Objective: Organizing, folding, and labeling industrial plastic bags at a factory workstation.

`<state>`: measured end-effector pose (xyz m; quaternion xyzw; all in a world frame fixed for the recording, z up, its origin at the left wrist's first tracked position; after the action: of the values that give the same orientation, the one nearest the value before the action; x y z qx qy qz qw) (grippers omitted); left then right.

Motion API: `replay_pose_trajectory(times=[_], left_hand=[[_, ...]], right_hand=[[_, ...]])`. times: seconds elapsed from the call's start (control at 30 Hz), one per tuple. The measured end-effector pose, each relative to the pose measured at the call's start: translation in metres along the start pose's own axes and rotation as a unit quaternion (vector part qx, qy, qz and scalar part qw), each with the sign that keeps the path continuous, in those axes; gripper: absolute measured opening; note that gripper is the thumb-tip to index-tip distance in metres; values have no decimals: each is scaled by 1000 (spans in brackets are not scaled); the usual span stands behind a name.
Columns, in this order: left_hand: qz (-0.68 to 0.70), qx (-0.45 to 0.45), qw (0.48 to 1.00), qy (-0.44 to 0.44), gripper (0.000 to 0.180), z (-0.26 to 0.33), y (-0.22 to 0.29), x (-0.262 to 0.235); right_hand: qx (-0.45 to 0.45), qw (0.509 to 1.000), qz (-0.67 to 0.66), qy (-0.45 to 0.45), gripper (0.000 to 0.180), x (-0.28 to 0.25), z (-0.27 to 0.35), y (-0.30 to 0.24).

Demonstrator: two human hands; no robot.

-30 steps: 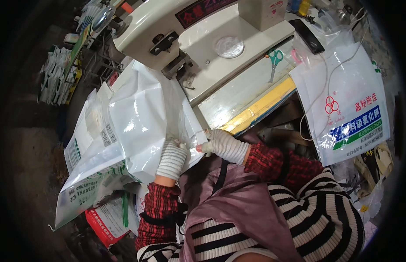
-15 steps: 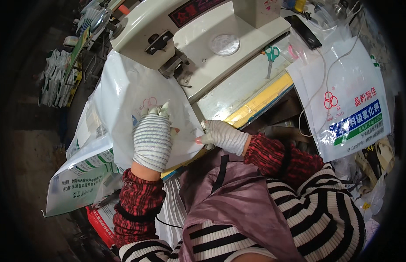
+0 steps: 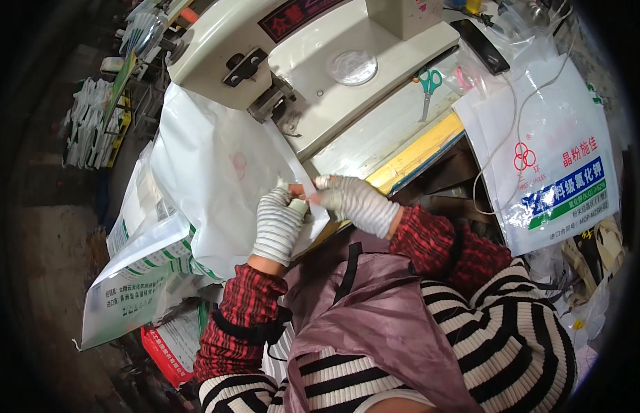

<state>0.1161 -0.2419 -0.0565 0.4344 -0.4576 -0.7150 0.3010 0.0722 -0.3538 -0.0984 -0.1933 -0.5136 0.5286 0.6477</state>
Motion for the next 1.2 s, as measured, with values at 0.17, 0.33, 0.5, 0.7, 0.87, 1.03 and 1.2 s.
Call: replay_pose_trajectory(times=[0.17,0.33,0.5,0.7,0.87,1.03,1.2], left_hand=[[-336,237,902,-135,20,4,49,26],[-568,188,695,-399,30,26,84,70],[-677,168,557,-451,35,49,133,61],[-521,185,721,-418,28,93,44,89],[-563,285,728,-267,16,23,54,83],[-614,280,713,-191,15,-28,15,45],[-487,137,859,-80,15,-111,1,-27]], right_hand=[[-8,998,-23,-60,27,-16,-38,13],[63,917,389,68,44,-17,-61,4],[10,863,477,167,41,-15,-41,-5],[-6,871,460,173,36,-3,-43,-28],[18,856,483,183,51,-15,-70,-36],[23,902,417,108,51,-13,-81,-38],[113,967,213,82,52,-10,-57,-31]])
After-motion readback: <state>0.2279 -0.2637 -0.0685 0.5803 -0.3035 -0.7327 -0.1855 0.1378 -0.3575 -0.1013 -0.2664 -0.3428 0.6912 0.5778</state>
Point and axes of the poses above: each hand's wrist, its own z-axis away from the middle knuckle, its own x-axis out of the palm, y = z × x, the point moved 8 cm from there along -z, towards the middle knuckle, and after that the axes turned 12 degrees about x, right-handed, at the moved point
